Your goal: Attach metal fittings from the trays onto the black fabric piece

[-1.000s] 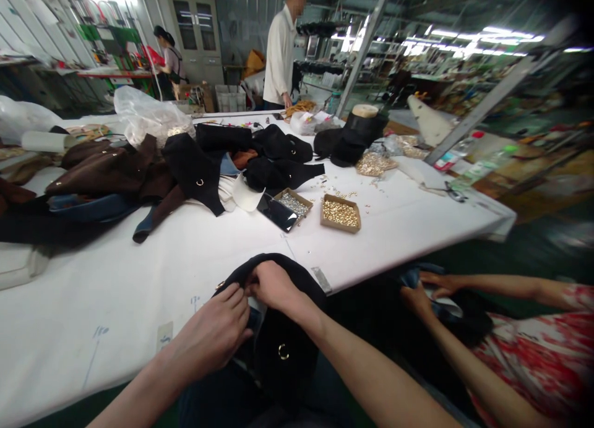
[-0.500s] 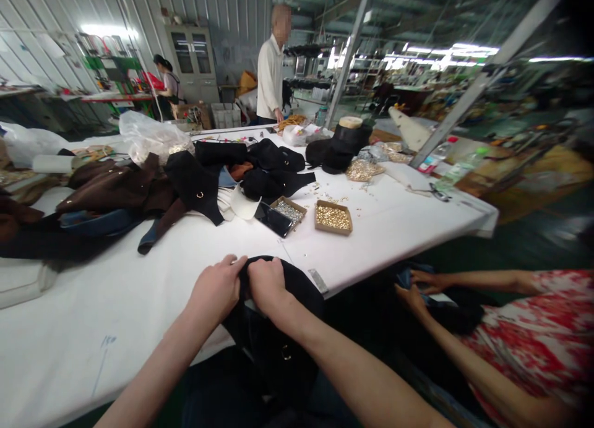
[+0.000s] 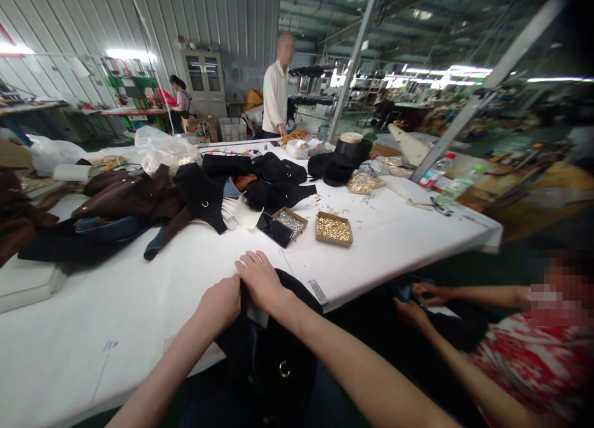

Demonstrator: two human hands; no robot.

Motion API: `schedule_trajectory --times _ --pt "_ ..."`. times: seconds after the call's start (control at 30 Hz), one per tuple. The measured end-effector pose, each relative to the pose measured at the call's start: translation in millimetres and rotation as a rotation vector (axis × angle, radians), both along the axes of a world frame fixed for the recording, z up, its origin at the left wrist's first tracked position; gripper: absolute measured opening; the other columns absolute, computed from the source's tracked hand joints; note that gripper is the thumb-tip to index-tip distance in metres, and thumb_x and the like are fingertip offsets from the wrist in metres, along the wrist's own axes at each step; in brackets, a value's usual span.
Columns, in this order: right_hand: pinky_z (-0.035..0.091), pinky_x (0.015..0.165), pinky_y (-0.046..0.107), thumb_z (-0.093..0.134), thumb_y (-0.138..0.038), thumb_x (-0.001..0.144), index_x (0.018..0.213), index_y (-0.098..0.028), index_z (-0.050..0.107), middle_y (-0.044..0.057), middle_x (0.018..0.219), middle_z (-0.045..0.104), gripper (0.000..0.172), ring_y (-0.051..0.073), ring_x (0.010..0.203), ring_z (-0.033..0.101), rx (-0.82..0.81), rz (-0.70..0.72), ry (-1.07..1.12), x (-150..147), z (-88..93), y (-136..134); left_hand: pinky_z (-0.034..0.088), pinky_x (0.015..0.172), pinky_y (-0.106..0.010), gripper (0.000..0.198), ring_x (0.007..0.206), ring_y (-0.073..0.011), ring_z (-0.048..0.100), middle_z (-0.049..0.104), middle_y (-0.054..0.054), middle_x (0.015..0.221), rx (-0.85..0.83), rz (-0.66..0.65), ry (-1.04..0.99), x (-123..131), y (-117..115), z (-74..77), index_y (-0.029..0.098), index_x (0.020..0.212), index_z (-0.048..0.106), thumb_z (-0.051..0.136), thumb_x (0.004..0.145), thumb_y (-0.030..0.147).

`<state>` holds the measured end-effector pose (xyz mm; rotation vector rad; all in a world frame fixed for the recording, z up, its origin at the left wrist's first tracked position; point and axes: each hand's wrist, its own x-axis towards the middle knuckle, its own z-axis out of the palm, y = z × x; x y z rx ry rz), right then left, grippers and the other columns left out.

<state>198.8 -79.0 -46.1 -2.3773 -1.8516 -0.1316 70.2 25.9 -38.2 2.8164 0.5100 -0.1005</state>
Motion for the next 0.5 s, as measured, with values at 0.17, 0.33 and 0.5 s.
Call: schedule_trajectory --times 0.17,0.33,0.5 --pt "0.062 0.105 0.051 0.074 -0.027 0.107 0.122 -0.016 0.082 0.017 0.131 0.079 0.021 0.037 0.127 0.072 -0.32 0.093 0.076 10 9.3 26 0.061 0.096 -0.041 0.027 0.11 -0.0338 0.083 0.086 -0.017 0.115 -0.178 0.126 -0.106 -16 6 8.6 0.019 0.112 0.078 0.056 0.105 0.032" --pt "0.06 0.11 0.048 0.1 -0.032 0.084 0.123 -0.023 0.085 0.011 0.123 0.083 0.043 0.037 0.128 0.075 -0.451 0.254 0.07 23 15.0 41 0.059 0.114 -0.047 0.06 0.129 -0.0349 0.077 0.08 -0.018 0.139 -0.279 0.273 -0.288 -31 27 18.8 0.015 0.132 0.075 0.055 0.104 0.065" --pt "0.063 0.086 0.038 0.092 -0.035 0.092 0.127 -0.021 0.084 0.01 0.12 0.084 0.039 0.035 0.113 0.081 -0.539 0.353 0.046 29 16.6 44 0.054 0.119 -0.056 0.085 0.137 -0.0425 0.071 0.072 -0.024 0.152 -0.39 0.42 -0.324 -36 45 12.4 0.011 0.141 0.07 0.058 0.098 0.083"
